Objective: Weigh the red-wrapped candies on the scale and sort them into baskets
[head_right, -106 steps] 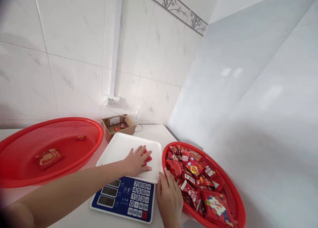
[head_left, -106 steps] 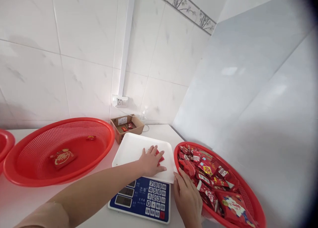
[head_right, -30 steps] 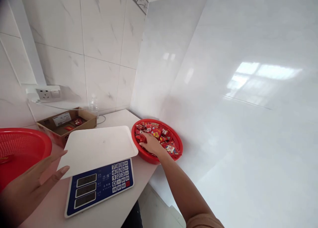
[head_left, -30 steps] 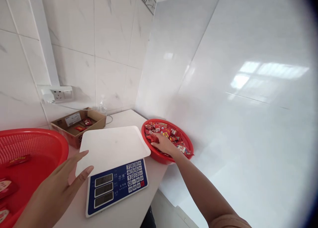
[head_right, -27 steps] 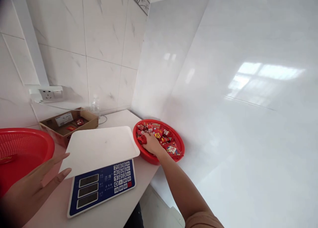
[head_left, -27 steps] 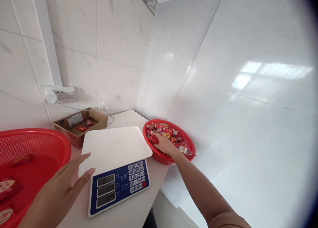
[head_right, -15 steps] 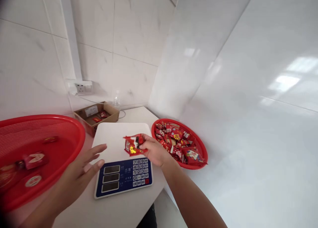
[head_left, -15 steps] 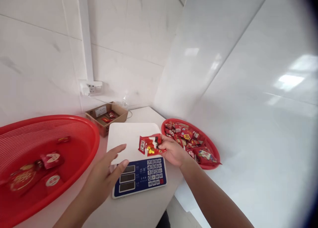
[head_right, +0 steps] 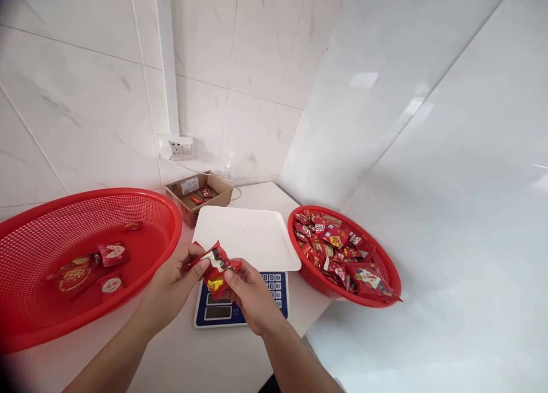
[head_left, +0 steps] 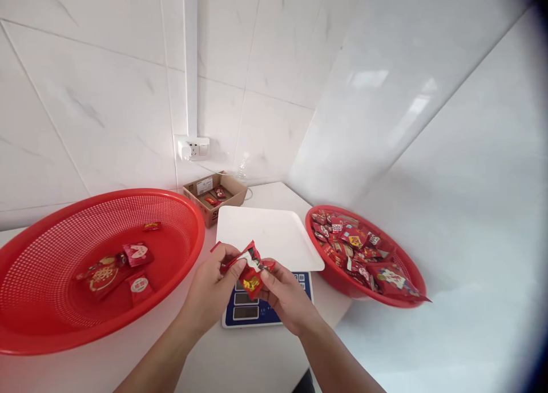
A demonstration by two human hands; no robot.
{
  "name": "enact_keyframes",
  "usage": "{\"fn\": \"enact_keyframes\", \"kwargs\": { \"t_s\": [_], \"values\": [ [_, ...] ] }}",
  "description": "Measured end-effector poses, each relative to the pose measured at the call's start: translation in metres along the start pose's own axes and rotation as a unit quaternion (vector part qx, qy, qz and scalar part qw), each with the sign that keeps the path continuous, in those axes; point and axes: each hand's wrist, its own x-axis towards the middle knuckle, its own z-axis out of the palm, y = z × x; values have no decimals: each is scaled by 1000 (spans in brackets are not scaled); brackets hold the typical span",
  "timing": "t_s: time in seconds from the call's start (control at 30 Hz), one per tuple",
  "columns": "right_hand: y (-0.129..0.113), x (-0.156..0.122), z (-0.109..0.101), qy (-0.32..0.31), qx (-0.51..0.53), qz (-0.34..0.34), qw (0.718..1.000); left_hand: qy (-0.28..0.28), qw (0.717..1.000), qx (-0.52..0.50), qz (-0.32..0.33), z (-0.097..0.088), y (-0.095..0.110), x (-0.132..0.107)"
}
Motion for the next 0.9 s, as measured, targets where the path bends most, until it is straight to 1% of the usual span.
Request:
{"fn": "enact_keyframes", "kwargs": {
  "t_s": [0.07,0.13,0.2,0.23,0.3,0.43,0.47,0.5,0.53,0.6,0.63,0.7,0.77,0.83,0.9],
  "values": [
    [0,-3,-2,24,-21,-24,999,-38,993,-105,-34,-1,0,-1],
    [-4,-4,-5,15,-39,-32,999,-61,973,-206,-80,-1,0,-2],
    [-10,-5,-8,7,-62,-28,998,-71,957,-255,-117,-2,0,-2],
    [-13,-6,-8,6,-75,-23,997,-74,956,-253,-126,-2,0,-2],
    [-20,-7,-9,5,-107,-16,994,-76,966,-212,-128,-2,1,-1],
    [-29,-10,-8,14,-187,-10,982,-95,981,-132,-106,-1,3,-2],
    [-29,-10,-7,23,-209,-15,977,-88,987,-97,-88,0,3,-3],
    [-28,-10,-7,33,-233,-22,972,-66,995,-49,-64,0,3,-2],
    [-27,-11,-7,43,-255,-32,965,-32,999,5,-37,0,2,-2],
    [-25,-11,-7,69,-293,-45,953,42,995,93,7,-2,0,0],
    [-25,-10,-8,82,-304,-48,948,72,991,115,18,-4,-1,1],
    [-28,-8,-13,112,-312,-50,942,115,985,124,20,-12,-2,4],
    [-35,-3,-22,149,-310,-53,937,154,980,127,26,-22,0,6],
    [-46,8,-36,196,-309,-67,928,197,974,101,44,-31,5,5],
    [-55,21,-50,250,-328,-95,906,229,970,49,69,-38,11,3]
  ]
}}
